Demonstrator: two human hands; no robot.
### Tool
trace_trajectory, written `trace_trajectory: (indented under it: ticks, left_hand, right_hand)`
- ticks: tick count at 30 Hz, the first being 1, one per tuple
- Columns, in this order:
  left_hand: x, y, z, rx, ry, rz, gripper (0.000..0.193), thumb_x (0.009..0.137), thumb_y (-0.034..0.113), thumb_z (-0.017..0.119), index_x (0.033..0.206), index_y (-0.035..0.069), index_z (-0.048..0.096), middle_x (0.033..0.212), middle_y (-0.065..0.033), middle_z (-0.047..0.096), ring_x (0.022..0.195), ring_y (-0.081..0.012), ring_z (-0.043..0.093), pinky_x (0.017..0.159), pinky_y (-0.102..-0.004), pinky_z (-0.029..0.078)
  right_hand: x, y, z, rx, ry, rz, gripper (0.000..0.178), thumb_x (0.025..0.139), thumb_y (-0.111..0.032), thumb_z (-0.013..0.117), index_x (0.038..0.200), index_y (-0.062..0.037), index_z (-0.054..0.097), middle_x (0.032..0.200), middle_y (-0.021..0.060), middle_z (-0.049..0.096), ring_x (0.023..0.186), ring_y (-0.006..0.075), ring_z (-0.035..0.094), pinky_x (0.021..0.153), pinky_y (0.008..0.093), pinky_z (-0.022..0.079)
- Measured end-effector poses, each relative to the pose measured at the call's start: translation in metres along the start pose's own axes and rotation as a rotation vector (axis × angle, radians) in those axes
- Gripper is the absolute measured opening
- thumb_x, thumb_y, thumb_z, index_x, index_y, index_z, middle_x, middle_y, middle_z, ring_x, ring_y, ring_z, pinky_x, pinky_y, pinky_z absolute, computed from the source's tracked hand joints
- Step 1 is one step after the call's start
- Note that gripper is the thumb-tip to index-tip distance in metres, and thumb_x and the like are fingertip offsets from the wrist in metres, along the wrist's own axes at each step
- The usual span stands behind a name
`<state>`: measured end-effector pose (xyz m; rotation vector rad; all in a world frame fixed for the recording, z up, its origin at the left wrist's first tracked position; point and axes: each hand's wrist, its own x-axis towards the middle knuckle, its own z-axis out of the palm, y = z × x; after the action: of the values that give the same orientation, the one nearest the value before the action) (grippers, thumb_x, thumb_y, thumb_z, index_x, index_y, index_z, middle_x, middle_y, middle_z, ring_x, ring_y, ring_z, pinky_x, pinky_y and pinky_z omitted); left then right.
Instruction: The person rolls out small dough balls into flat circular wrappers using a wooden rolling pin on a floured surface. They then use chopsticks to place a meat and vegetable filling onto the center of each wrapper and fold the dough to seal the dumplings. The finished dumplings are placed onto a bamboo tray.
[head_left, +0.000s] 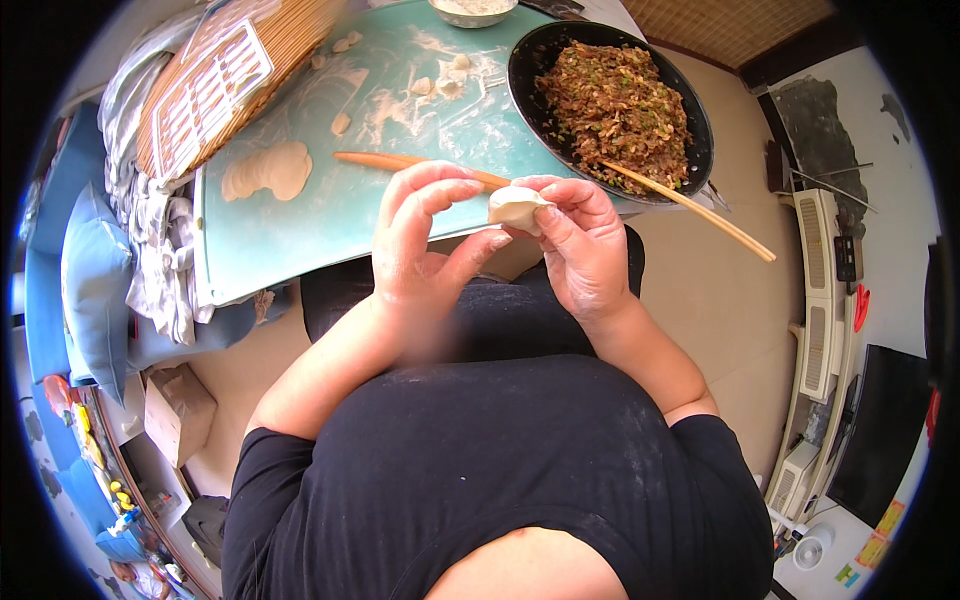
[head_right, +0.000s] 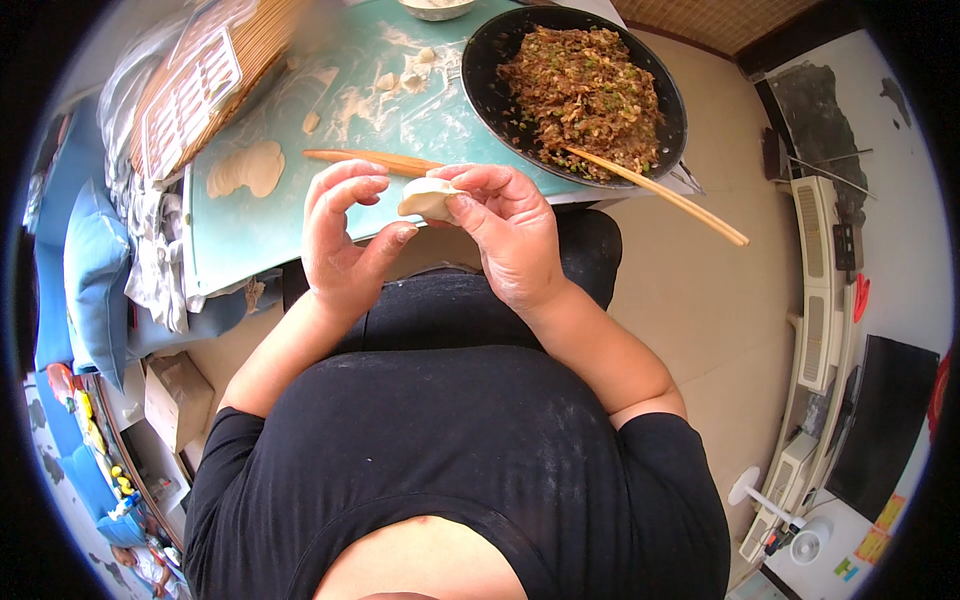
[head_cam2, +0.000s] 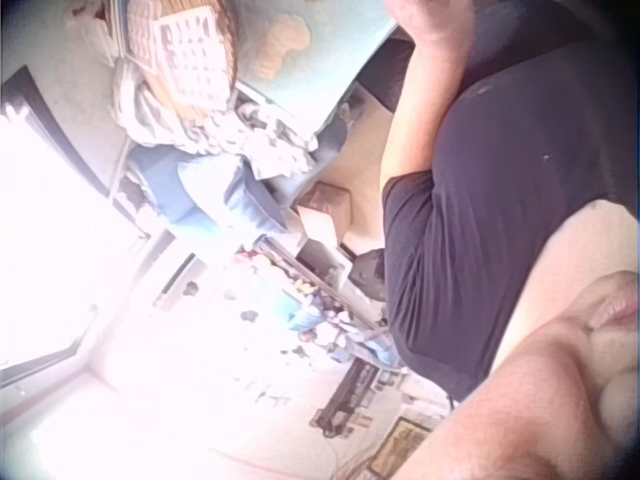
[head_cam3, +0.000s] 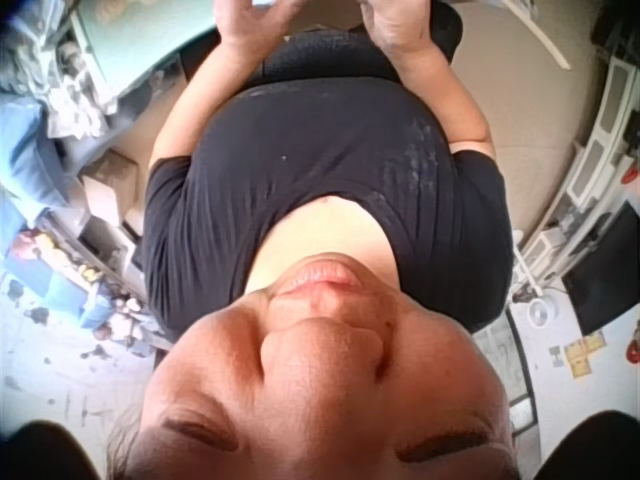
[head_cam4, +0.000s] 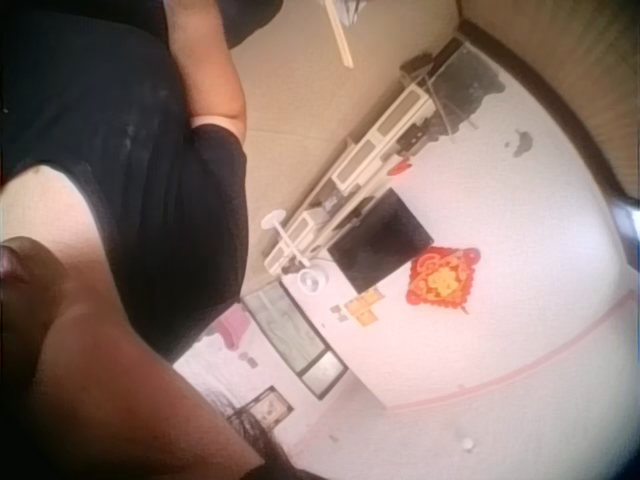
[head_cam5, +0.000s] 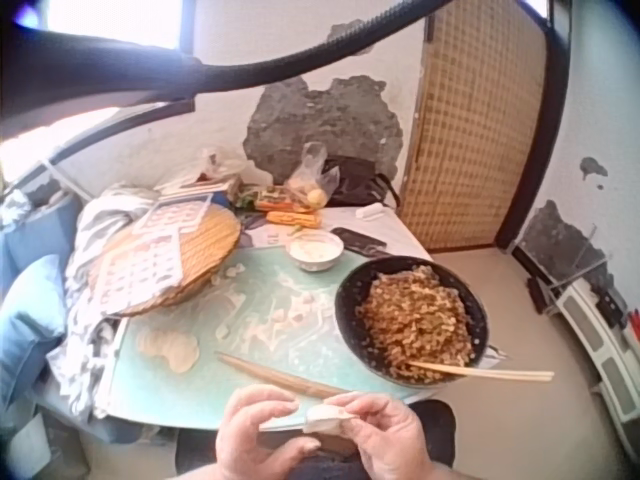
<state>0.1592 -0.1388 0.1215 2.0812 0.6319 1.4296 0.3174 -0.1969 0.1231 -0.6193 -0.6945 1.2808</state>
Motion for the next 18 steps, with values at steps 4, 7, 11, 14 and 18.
trace_trajectory:
  ticks: [4,7,11,14,18]
  left_hand:
    - [0.002,0.008,-0.004,0.03,-0.008,0.083,0.034,0.069,0.006,0.076,0.099,0.002,0.06,0.101,-0.0114,0.056,0.092,-0.0218,0.055,0.078,-0.0309,0.046]
    - [0.004,0.014,-0.002,-0.019,0.024,0.02,0.027,0.068,0.0,0.074,0.092,0.001,0.062,0.094,-0.011,0.058,0.088,-0.0219,0.056,0.077,-0.0309,0.047]
    - [0.008,0.013,0.0,-0.009,0.085,0.078,0.027,0.061,-0.004,0.075,0.084,0.002,0.063,0.087,-0.0098,0.059,0.077,-0.022,0.06,0.066,-0.0296,0.049]
    - [0.006,0.012,0.001,-0.019,0.092,0.076,0.025,0.062,-0.006,0.074,0.083,0.002,0.063,0.085,-0.0094,0.059,0.076,-0.0218,0.06,0.065,-0.0294,0.049]
    - [0.006,0.011,0.0,-0.006,0.092,0.074,0.025,0.062,-0.006,0.074,0.082,0.002,0.063,0.084,-0.009,0.059,0.075,-0.022,0.06,0.064,-0.0288,0.048]
  right_hand:
    - [-0.001,0.003,-0.002,0.063,-0.039,-0.01,0.011,0.085,0.004,0.056,0.094,-0.0026,0.056,0.108,0.0143,0.058,0.104,0.0224,0.056,0.093,0.0362,0.046]
    - [-0.001,0.007,-0.004,-0.001,-0.088,-0.088,0.013,0.084,0.004,0.057,0.094,-0.0036,0.056,0.106,0.014,0.059,0.106,0.0234,0.054,0.094,0.0364,0.044]
    - [-0.001,0.007,-0.003,-0.103,-0.099,-0.135,0.013,0.083,0.004,0.058,0.093,-0.0044,0.057,0.105,0.0132,0.059,0.106,0.0231,0.054,0.094,0.035,0.043]
    - [0.0,0.008,-0.003,-0.152,-0.102,-0.15,0.014,0.083,0.004,0.059,0.093,-0.0043,0.057,0.105,0.0128,0.06,0.106,0.0226,0.054,0.093,0.0346,0.043]
    - [0.0,0.009,-0.003,-0.178,-0.097,-0.168,0.013,0.083,0.004,0.059,0.093,-0.0041,0.057,0.104,0.0125,0.06,0.106,0.0221,0.054,0.094,0.0343,0.042]
